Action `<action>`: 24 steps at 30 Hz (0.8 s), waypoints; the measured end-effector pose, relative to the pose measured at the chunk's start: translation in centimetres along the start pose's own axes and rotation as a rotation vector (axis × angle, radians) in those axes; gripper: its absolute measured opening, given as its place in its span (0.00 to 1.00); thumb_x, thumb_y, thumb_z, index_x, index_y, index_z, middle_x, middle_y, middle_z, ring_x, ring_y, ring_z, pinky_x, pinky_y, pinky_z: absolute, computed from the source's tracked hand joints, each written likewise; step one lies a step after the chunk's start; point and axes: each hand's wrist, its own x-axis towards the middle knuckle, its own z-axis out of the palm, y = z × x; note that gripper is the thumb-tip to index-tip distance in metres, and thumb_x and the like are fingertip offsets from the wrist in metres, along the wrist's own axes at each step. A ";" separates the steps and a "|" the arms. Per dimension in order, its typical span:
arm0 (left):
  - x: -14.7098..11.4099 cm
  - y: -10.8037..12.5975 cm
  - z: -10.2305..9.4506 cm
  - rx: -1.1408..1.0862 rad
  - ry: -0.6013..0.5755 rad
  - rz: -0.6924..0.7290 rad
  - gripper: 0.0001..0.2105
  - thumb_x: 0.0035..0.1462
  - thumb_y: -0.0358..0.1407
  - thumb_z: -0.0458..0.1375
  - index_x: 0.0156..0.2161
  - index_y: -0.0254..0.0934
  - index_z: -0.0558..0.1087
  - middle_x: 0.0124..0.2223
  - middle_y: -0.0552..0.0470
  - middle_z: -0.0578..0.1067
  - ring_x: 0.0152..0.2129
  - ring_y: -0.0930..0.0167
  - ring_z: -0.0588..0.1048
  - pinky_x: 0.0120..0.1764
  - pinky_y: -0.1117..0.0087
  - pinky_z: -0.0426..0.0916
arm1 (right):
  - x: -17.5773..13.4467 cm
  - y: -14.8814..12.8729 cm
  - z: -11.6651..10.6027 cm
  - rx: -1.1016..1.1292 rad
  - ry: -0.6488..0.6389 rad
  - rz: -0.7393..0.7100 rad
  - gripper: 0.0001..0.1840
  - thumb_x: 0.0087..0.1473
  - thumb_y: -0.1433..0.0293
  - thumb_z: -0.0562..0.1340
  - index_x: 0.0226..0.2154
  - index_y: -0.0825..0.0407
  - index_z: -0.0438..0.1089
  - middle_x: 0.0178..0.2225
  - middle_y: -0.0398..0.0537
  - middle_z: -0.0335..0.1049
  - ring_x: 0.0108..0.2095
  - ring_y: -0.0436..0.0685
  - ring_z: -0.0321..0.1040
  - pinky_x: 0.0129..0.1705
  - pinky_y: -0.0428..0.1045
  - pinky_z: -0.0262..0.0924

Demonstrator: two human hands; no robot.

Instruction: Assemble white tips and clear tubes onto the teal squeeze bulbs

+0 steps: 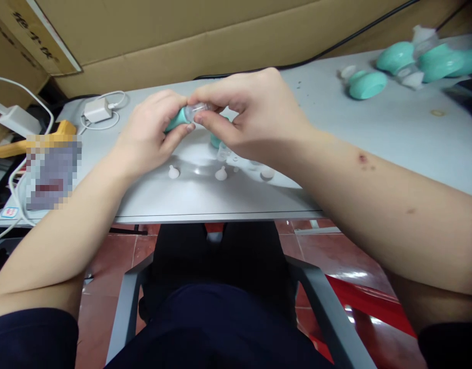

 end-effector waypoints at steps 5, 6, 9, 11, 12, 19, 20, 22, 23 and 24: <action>-0.4 -0.4 0.3 -0.024 -0.015 -0.046 0.23 0.77 0.57 0.57 0.58 0.43 0.82 0.50 0.43 0.83 0.50 0.56 0.82 0.59 0.52 0.78 | 2.2 0.5 -1.8 0.083 -0.113 -0.047 0.14 0.69 0.70 0.64 0.48 0.52 0.87 0.40 0.46 0.84 0.36 0.54 0.72 0.43 0.54 0.62; -0.4 -0.5 0.3 -0.037 -0.015 -0.057 0.24 0.78 0.58 0.56 0.58 0.42 0.82 0.51 0.43 0.83 0.50 0.56 0.82 0.59 0.52 0.78 | 2.6 0.4 -2.2 0.081 -0.144 -0.039 0.13 0.68 0.71 0.65 0.47 0.52 0.87 0.36 0.44 0.82 0.33 0.52 0.69 0.41 0.53 0.59; -0.3 -0.9 0.4 -0.070 0.018 -0.094 0.27 0.78 0.62 0.56 0.59 0.42 0.82 0.53 0.46 0.84 0.50 0.59 0.81 0.59 0.54 0.78 | 3.7 -0.1 -2.8 0.020 -0.185 0.014 0.09 0.66 0.74 0.67 0.44 0.53 0.85 0.33 0.42 0.78 0.31 0.50 0.62 0.40 0.52 0.56; -0.1 -1.3 0.5 -0.085 0.053 -0.107 0.30 0.77 0.65 0.55 0.59 0.41 0.80 0.54 0.49 0.84 0.49 0.62 0.80 0.59 0.54 0.78 | 4.0 -0.4 -2.6 0.054 -0.136 0.058 0.08 0.66 0.76 0.67 0.47 0.55 0.80 0.39 0.45 0.81 0.35 0.50 0.66 0.42 0.51 0.58; -0.1 -1.5 0.6 -0.093 0.057 -0.108 0.30 0.77 0.65 0.55 0.59 0.41 0.79 0.55 0.50 0.84 0.49 0.62 0.80 0.60 0.53 0.78 | 4.0 -0.4 -2.4 0.100 -0.099 0.072 0.08 0.65 0.77 0.67 0.47 0.56 0.78 0.41 0.47 0.81 0.36 0.50 0.68 0.43 0.51 0.59; 0.1 -1.3 1.1 -0.089 0.016 -0.120 0.26 0.76 0.62 0.57 0.56 0.42 0.82 0.54 0.45 0.85 0.51 0.57 0.83 0.60 0.50 0.79 | 3.1 1.5 -0.4 0.236 -0.058 0.013 0.05 0.65 0.76 0.68 0.42 0.54 0.73 0.37 0.46 0.78 0.35 0.50 0.69 0.40 0.48 0.60; 0.0 -1.2 1.2 -0.081 0.016 -0.123 0.26 0.76 0.62 0.57 0.56 0.42 0.82 0.52 0.44 0.85 0.50 0.56 0.84 0.58 0.51 0.80 | 3.0 1.7 -0.2 0.221 -0.063 0.009 0.05 0.65 0.76 0.68 0.42 0.54 0.73 0.38 0.46 0.79 0.36 0.50 0.69 0.42 0.49 0.60; -0.1 -0.9 1.3 -0.072 0.014 -0.126 0.25 0.75 0.61 0.58 0.55 0.42 0.82 0.51 0.42 0.85 0.50 0.56 0.84 0.56 0.53 0.80 | 2.6 1.9 -0.1 0.194 -0.072 -0.004 0.05 0.65 0.75 0.67 0.43 0.53 0.72 0.40 0.48 0.80 0.38 0.52 0.70 0.45 0.50 0.62; -0.2 -0.8 1.4 -0.068 0.011 -0.128 0.25 0.75 0.61 0.59 0.55 0.43 0.82 0.50 0.42 0.85 0.49 0.56 0.84 0.56 0.53 0.80 | 2.4 1.9 0.0 0.182 -0.074 -0.012 0.05 0.65 0.75 0.66 0.43 0.52 0.72 0.41 0.48 0.80 0.39 0.52 0.71 0.47 0.51 0.62; -0.2 -0.7 1.4 -0.063 0.010 -0.132 0.24 0.75 0.61 0.59 0.54 0.44 0.82 0.50 0.42 0.85 0.49 0.55 0.84 0.56 0.53 0.80 | 2.3 1.9 0.0 0.173 -0.074 -0.019 0.05 0.65 0.74 0.66 0.44 0.52 0.72 0.42 0.49 0.81 0.39 0.53 0.71 0.48 0.51 0.63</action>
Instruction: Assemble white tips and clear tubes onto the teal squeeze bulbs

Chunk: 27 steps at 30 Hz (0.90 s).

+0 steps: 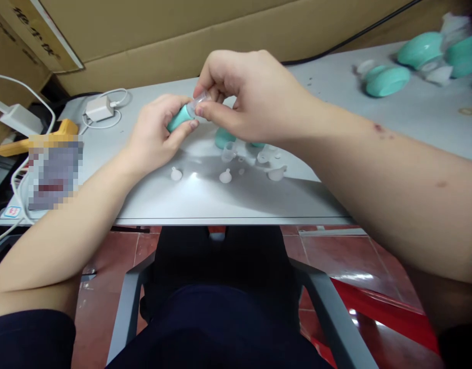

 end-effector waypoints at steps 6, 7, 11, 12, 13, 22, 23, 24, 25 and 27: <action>-0.1 0.2 0.0 -0.030 0.061 0.074 0.22 0.74 0.59 0.61 0.54 0.44 0.84 0.48 0.44 0.85 0.45 0.57 0.84 0.51 0.54 0.80 | -0.2 -0.4 0.5 -0.008 -0.011 0.020 0.07 0.64 0.76 0.64 0.44 0.51 0.70 0.40 0.46 0.79 0.40 0.52 0.71 0.46 0.49 0.64; 0.0 0.1 -0.1 -0.044 0.052 0.058 0.23 0.74 0.60 0.61 0.55 0.44 0.84 0.49 0.46 0.85 0.45 0.58 0.83 0.52 0.53 0.79 | -0.2 -0.5 0.5 0.007 -0.014 0.024 0.07 0.65 0.76 0.64 0.44 0.51 0.70 0.40 0.46 0.79 0.40 0.51 0.72 0.46 0.48 0.64; 0.4 -0.6 -0.5 -0.089 0.015 -0.014 0.30 0.74 0.67 0.58 0.57 0.44 0.80 0.49 0.53 0.84 0.42 0.64 0.78 0.52 0.54 0.78 | -0.6 -1.8 0.3 -0.049 0.076 0.021 0.11 0.69 0.69 0.61 0.51 0.55 0.74 0.40 0.49 0.79 0.39 0.57 0.74 0.50 0.54 0.66; 0.6 -0.9 -0.6 -0.095 0.031 -0.023 0.31 0.73 0.69 0.57 0.57 0.44 0.79 0.49 0.54 0.83 0.43 0.65 0.77 0.52 0.54 0.77 | -0.8 -2.2 0.3 -0.109 0.129 0.022 0.16 0.68 0.68 0.62 0.55 0.57 0.74 0.40 0.50 0.78 0.39 0.59 0.74 0.52 0.57 0.65; 0.7 -1.2 -0.7 -0.101 0.043 -0.033 0.32 0.73 0.71 0.55 0.57 0.45 0.77 0.50 0.55 0.83 0.44 0.66 0.76 0.51 0.54 0.76 | -0.9 -2.7 0.4 -0.174 0.172 0.026 0.21 0.67 0.67 0.62 0.59 0.58 0.73 0.40 0.51 0.78 0.39 0.61 0.74 0.55 0.60 0.64; 0.9 -4.0 -0.7 -0.131 -0.010 -0.104 0.33 0.71 0.74 0.56 0.50 0.43 0.74 0.44 0.55 0.79 0.39 0.70 0.71 0.51 0.53 0.74 | -1.1 -4.7 4.4 -0.543 -0.423 -0.192 0.13 0.74 0.61 0.64 0.48 0.51 0.81 0.40 0.54 0.79 0.56 0.72 0.72 0.65 0.68 0.61; 0.9 -4.3 -0.5 -0.135 -0.019 -0.099 0.34 0.69 0.75 0.57 0.49 0.43 0.74 0.43 0.54 0.79 0.38 0.69 0.71 0.50 0.54 0.73 | -1.1 -4.7 4.6 -0.552 -0.444 -0.197 0.11 0.74 0.64 0.63 0.45 0.51 0.82 0.39 0.53 0.78 0.56 0.71 0.72 0.66 0.68 0.61; 0.8 -4.6 -0.3 -0.142 -0.031 -0.095 0.35 0.68 0.76 0.58 0.49 0.43 0.74 0.43 0.54 0.80 0.39 0.67 0.71 0.49 0.54 0.73 | -1.1 -4.7 4.8 -0.558 -0.458 -0.199 0.11 0.73 0.66 0.63 0.41 0.50 0.81 0.37 0.52 0.78 0.55 0.70 0.72 0.66 0.68 0.61; 0.7 -4.8 -0.1 -0.149 -0.042 -0.096 0.35 0.67 0.75 0.58 0.49 0.43 0.74 0.44 0.54 0.80 0.40 0.66 0.71 0.49 0.55 0.73 | -1.0 -4.6 4.8 -0.558 -0.470 -0.203 0.11 0.72 0.68 0.63 0.38 0.50 0.80 0.36 0.51 0.78 0.53 0.69 0.73 0.66 0.68 0.61; 0.6 -5.0 0.1 -0.152 -0.062 -0.103 0.34 0.68 0.75 0.58 0.50 0.43 0.74 0.46 0.54 0.81 0.43 0.65 0.72 0.51 0.55 0.74 | -1.1 -4.2 4.3 -0.502 -0.444 -0.213 0.13 0.71 0.70 0.63 0.34 0.50 0.80 0.33 0.50 0.77 0.47 0.67 0.74 0.65 0.68 0.61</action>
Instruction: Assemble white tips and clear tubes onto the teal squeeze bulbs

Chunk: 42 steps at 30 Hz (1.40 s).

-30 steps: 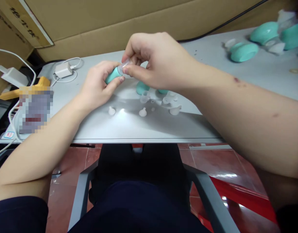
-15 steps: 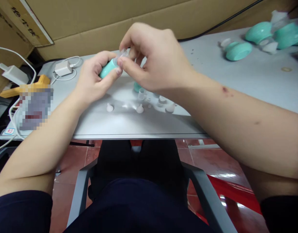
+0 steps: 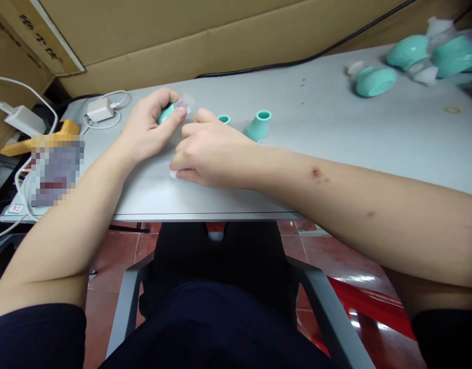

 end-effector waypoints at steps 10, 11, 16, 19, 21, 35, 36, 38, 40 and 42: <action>-0.4 3.4 -0.7 -0.007 -0.058 0.050 0.26 0.74 0.67 0.57 0.52 0.46 0.76 0.47 0.48 0.82 0.42 0.61 0.79 0.50 0.50 0.75 | -2.3 6.3 -1.3 0.638 0.749 0.145 0.06 0.63 0.68 0.71 0.38 0.55 0.83 0.38 0.48 0.83 0.36 0.50 0.76 0.40 0.49 0.67; -0.4 3.6 -0.8 -0.007 -0.073 0.050 0.26 0.74 0.66 0.57 0.53 0.45 0.75 0.48 0.48 0.82 0.42 0.61 0.78 0.50 0.50 0.75 | -2.1 6.5 -1.1 0.674 0.739 0.169 0.06 0.62 0.69 0.72 0.38 0.56 0.82 0.38 0.49 0.83 0.36 0.49 0.75 0.39 0.49 0.66; -0.3 3.4 -0.6 0.012 -0.066 0.059 0.30 0.73 0.69 0.59 0.54 0.43 0.76 0.48 0.51 0.82 0.42 0.65 0.75 0.54 0.51 0.75 | -1.7 6.5 -0.7 0.704 0.696 0.186 0.03 0.60 0.74 0.73 0.38 0.57 0.82 0.37 0.48 0.81 0.35 0.48 0.74 0.37 0.48 0.63; -0.4 3.9 -0.2 0.004 -0.011 0.085 0.29 0.73 0.69 0.59 0.52 0.43 0.77 0.47 0.51 0.82 0.41 0.65 0.75 0.52 0.52 0.76 | -1.8 6.4 -0.8 0.705 0.679 0.176 0.05 0.63 0.70 0.73 0.39 0.56 0.82 0.38 0.48 0.82 0.36 0.49 0.74 0.39 0.49 0.63; -0.6 4.3 0.0 0.020 0.011 0.087 0.29 0.74 0.69 0.56 0.51 0.43 0.77 0.46 0.51 0.82 0.41 0.64 0.76 0.51 0.53 0.76 | -1.9 6.5 -0.8 0.717 0.667 0.160 0.06 0.63 0.70 0.74 0.38 0.57 0.83 0.37 0.49 0.82 0.35 0.49 0.72 0.38 0.49 0.62; -0.8 5.4 0.4 0.102 0.114 0.202 0.25 0.77 0.60 0.59 0.53 0.41 0.84 0.46 0.47 0.86 0.40 0.63 0.83 0.47 0.62 0.78 | -2.6 7.5 -1.6 0.776 0.557 0.234 0.15 0.58 0.60 0.76 0.43 0.53 0.89 0.35 0.50 0.82 0.32 0.51 0.68 0.36 0.51 0.60; -0.9 5.5 0.5 0.115 0.133 0.233 0.25 0.77 0.60 0.59 0.53 0.40 0.85 0.45 0.47 0.86 0.39 0.63 0.84 0.46 0.62 0.78 | -2.6 7.5 -1.7 0.773 0.549 0.228 0.15 0.57 0.59 0.77 0.42 0.53 0.89 0.35 0.51 0.82 0.32 0.51 0.68 0.36 0.51 0.60; -0.9 5.5 0.8 0.137 0.153 0.282 0.24 0.78 0.58 0.59 0.53 0.40 0.86 0.42 0.46 0.86 0.37 0.63 0.84 0.45 0.63 0.78 | -2.7 7.4 -1.7 0.747 0.529 0.213 0.14 0.58 0.61 0.76 0.42 0.54 0.88 0.35 0.52 0.81 0.33 0.51 0.68 0.37 0.51 0.60; -0.8 5.3 1.1 0.150 0.175 0.310 0.22 0.77 0.55 0.60 0.53 0.41 0.87 0.39 0.47 0.84 0.34 0.65 0.82 0.42 0.65 0.77 | -2.7 7.2 -1.7 0.732 0.515 0.211 0.15 0.60 0.62 0.75 0.43 0.57 0.88 0.35 0.53 0.81 0.34 0.51 0.67 0.39 0.50 0.60; -0.8 5.2 1.2 0.156 0.201 0.311 0.19 0.77 0.52 0.62 0.54 0.41 0.87 0.39 0.49 0.84 0.34 0.66 0.81 0.40 0.66 0.76 | -2.7 7.1 -1.7 0.731 0.537 0.200 0.16 0.62 0.63 0.75 0.44 0.60 0.88 0.36 0.54 0.81 0.34 0.50 0.66 0.39 0.50 0.59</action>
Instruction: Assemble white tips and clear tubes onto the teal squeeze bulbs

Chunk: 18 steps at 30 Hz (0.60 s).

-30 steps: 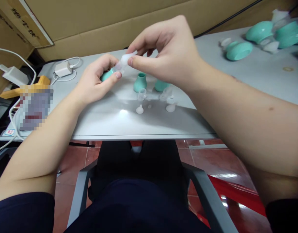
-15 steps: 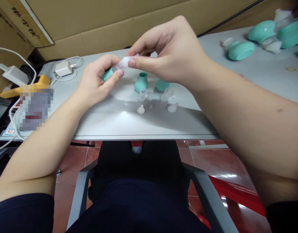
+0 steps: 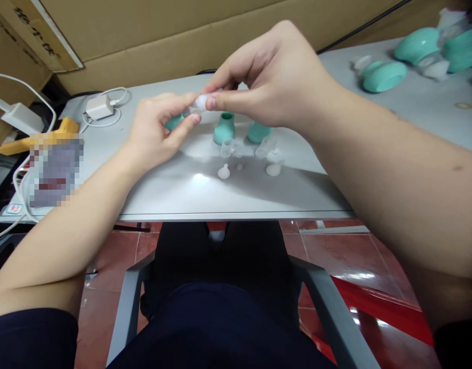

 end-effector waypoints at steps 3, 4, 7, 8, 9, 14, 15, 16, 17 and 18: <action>0.0 0.1 0.0 -0.022 -0.004 -0.049 0.15 0.76 0.47 0.63 0.57 0.42 0.86 0.42 0.50 0.86 0.37 0.66 0.83 0.43 0.66 0.78 | 0.0 0.0 0.2 -0.002 0.035 -0.045 0.13 0.63 0.64 0.75 0.42 0.59 0.88 0.35 0.52 0.81 0.33 0.50 0.67 0.38 0.50 0.59; 0.0 0.3 -0.1 -0.042 -0.011 -0.071 0.15 0.75 0.46 0.64 0.57 0.42 0.86 0.44 0.50 0.87 0.39 0.65 0.83 0.45 0.65 0.79 | 0.1 0.0 0.3 -0.004 0.046 -0.056 0.13 0.63 0.64 0.75 0.42 0.58 0.88 0.35 0.52 0.81 0.34 0.50 0.67 0.39 0.50 0.60; 0.1 1.0 -0.3 -0.106 -0.009 -0.132 0.13 0.74 0.43 0.65 0.54 0.42 0.87 0.47 0.51 0.88 0.42 0.63 0.85 0.49 0.63 0.81 | 0.2 0.1 0.6 -0.005 0.080 -0.065 0.12 0.63 0.63 0.75 0.42 0.56 0.88 0.36 0.50 0.83 0.35 0.50 0.70 0.40 0.50 0.62; 0.1 1.2 -0.4 -0.125 -0.006 -0.153 0.12 0.74 0.43 0.65 0.52 0.42 0.87 0.47 0.51 0.88 0.42 0.63 0.85 0.50 0.63 0.81 | 0.3 0.2 0.7 -0.010 0.093 -0.063 0.12 0.63 0.63 0.74 0.42 0.55 0.88 0.37 0.49 0.83 0.35 0.50 0.70 0.40 0.50 0.62; 0.2 1.4 -0.4 -0.146 -0.004 -0.171 0.11 0.73 0.43 0.65 0.50 0.42 0.87 0.46 0.52 0.88 0.41 0.64 0.85 0.50 0.63 0.81 | 0.3 0.3 0.7 -0.018 0.098 -0.056 0.12 0.62 0.63 0.74 0.41 0.54 0.88 0.37 0.48 0.83 0.35 0.50 0.71 0.40 0.50 0.63; 0.9 0.8 -0.3 -0.225 -0.048 -0.192 0.15 0.75 0.47 0.64 0.38 0.39 0.81 0.38 0.54 0.84 0.35 0.69 0.80 0.48 0.66 0.79 | 0.7 0.3 0.5 -0.067 0.047 -0.031 0.12 0.65 0.64 0.72 0.43 0.57 0.86 0.38 0.50 0.83 0.36 0.50 0.73 0.41 0.49 0.66; 1.1 0.4 -0.3 -0.229 -0.074 -0.190 0.16 0.75 0.47 0.65 0.39 0.38 0.80 0.38 0.55 0.84 0.34 0.70 0.78 0.46 0.67 0.78 | 0.8 0.1 0.4 -0.101 0.028 -0.025 0.12 0.66 0.65 0.71 0.44 0.58 0.86 0.40 0.52 0.83 0.37 0.50 0.73 0.42 0.49 0.66; 1.2 0.0 -0.3 -0.228 -0.100 -0.195 0.16 0.75 0.48 0.65 0.40 0.38 0.80 0.38 0.55 0.83 0.34 0.70 0.78 0.45 0.67 0.77 | 0.7 -0.1 0.4 -0.146 0.011 -0.027 0.13 0.67 0.66 0.70 0.46 0.60 0.85 0.42 0.53 0.84 0.39 0.51 0.74 0.43 0.49 0.67; 1.3 -0.5 -0.2 -0.228 -0.114 -0.207 0.15 0.74 0.48 0.66 0.41 0.38 0.81 0.38 0.55 0.83 0.33 0.70 0.77 0.43 0.66 0.76 | 0.7 -0.3 0.3 -0.193 0.002 -0.033 0.14 0.67 0.67 0.69 0.49 0.61 0.84 0.44 0.54 0.83 0.41 0.51 0.76 0.46 0.49 0.69; 1.3 -0.9 -0.2 -0.233 -0.119 -0.223 0.14 0.73 0.48 0.66 0.42 0.39 0.81 0.37 0.54 0.83 0.33 0.70 0.77 0.42 0.66 0.75 | 0.5 -0.6 0.1 -0.235 0.003 -0.044 0.17 0.67 0.69 0.69 0.53 0.62 0.83 0.46 0.55 0.83 0.43 0.52 0.77 0.50 0.49 0.70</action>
